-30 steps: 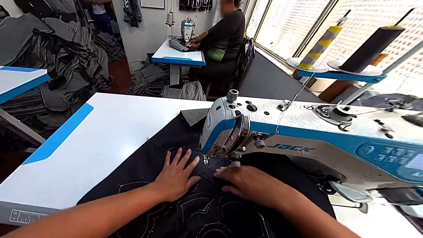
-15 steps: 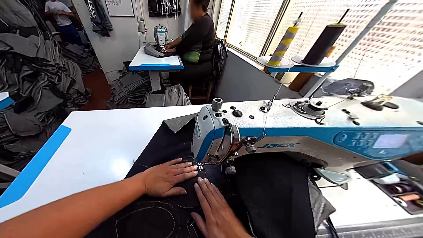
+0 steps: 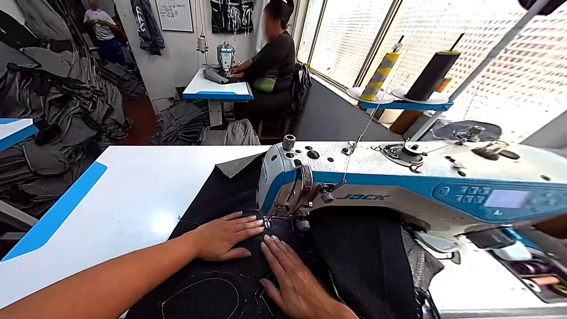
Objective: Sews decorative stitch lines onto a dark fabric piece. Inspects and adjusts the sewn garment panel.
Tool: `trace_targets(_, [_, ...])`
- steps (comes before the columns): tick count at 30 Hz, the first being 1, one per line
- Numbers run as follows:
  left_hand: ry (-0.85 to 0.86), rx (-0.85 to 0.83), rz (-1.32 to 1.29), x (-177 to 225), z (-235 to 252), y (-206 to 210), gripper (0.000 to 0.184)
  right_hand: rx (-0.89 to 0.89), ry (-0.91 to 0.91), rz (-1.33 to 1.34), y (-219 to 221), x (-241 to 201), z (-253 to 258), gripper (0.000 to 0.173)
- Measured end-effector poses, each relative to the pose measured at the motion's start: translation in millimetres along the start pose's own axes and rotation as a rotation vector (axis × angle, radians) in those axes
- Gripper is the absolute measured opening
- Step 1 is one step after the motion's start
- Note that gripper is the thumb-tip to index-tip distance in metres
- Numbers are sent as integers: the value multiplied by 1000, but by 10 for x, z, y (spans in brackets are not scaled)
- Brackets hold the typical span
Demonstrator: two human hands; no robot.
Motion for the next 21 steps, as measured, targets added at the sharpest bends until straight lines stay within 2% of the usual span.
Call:
trace_targets(5, [3, 10, -13, 2, 4, -10, 64, 7, 31, 18, -10, -10, 18, 64])
trace_targets(8, [24, 12, -26, -13, 11, -29, 64, -143, 183, -6, -33, -148, 94, 62])
trace_targets(10, [57, 7, -50, -43, 5, -31, 63, -209, 279, -48, -22, -300, 125, 69])
trace_targets(14, [160, 1, -67, -136, 21, -29, 62, -109, 288, -195, 40, -493, 122, 72])
trace_targets(21, [176, 12, -68, -135, 7, -39, 62, -23, 251, -230, 54, -499, 78, 70])
Point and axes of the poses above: each hand's wrist, its own z-axis towards the middle knuckle, its own y-axis out of the palm, x = y × z, the point moved 9 cm from there along z, towards the middle knuckle, and after that the axes turned 15 degrees about x, right-handed, at the moved point
